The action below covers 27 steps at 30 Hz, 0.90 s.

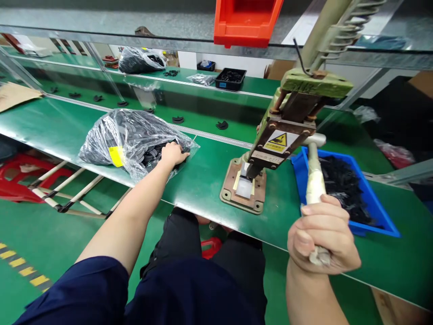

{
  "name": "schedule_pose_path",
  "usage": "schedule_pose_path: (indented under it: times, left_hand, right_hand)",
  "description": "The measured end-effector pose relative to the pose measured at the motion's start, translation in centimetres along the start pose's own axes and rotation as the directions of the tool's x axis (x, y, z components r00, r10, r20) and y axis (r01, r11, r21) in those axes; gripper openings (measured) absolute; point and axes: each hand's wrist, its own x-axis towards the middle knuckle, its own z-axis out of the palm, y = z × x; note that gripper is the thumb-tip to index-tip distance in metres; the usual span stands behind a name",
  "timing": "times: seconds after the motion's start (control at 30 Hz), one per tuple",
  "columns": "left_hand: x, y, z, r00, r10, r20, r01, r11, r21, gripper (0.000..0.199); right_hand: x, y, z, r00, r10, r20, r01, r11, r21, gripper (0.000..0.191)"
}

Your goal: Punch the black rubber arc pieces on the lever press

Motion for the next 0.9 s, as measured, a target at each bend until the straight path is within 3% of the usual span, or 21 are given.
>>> schedule_pose_path:
  times: [0.2, 0.33, 0.4, 0.47, 0.53, 0.6, 0.77, 0.9]
  left_hand:
    - [0.8, 1.2, 0.3, 0.996, -0.071, 0.062, 0.078, 0.989, -0.129, 0.044]
    - [0.0, 1.4, -0.4, 1.000, -0.027, 0.011, 0.028, 0.975, -0.221, 0.026]
    - [-1.2, 1.8, -0.5, 1.000, 0.009, -0.012, -0.012, 0.939, -0.343, 0.024]
    - [-2.7, 2.7, -0.2, 0.998, 0.041, 0.054, -0.004, 0.828, -0.561, 0.028]
    - [-4.5, 4.0, 0.3, 0.981, 0.112, 0.161, 0.052, 0.642, -0.765, 0.035]
    - [-6.5, 5.7, 0.8, 0.958, 0.210, 0.193, 0.067, 0.494, -0.867, 0.040]
    - [-10.1, 10.7, 1.5, 0.891, 0.418, 0.178, 0.003, 0.385, -0.923, 0.035]
    - [-10.7, 14.7, 1.7, 0.896, 0.402, 0.192, 0.089, 0.261, -0.961, 0.041]
  right_hand:
    - [0.2, -0.1, -0.2, 1.000, 0.003, 0.013, -0.003, 1.000, 0.006, 0.031]
    - [0.1, -0.2, 0.1, 1.000, 0.006, 0.002, -0.006, 1.000, 0.016, 0.026]
    - [0.0, -0.2, 0.2, 1.000, 0.000, -0.015, 0.001, 1.000, 0.026, 0.024]
    - [-0.2, -0.2, 0.2, 1.000, 0.009, -0.023, -0.009, 1.000, 0.021, 0.022]
    - [-0.3, -0.3, 0.1, 1.000, 0.024, -0.010, -0.024, 1.000, 0.000, 0.022]
    - [-0.3, -0.4, 0.0, 0.999, 0.034, 0.006, -0.034, 0.999, -0.016, 0.021]
    - [-0.5, -0.5, 0.0, 0.999, 0.052, 0.000, -0.052, 0.999, 0.005, 0.025]
    - [-0.5, -0.4, -0.1, 0.999, 0.045, 0.021, -0.045, 0.999, 0.003, 0.026]
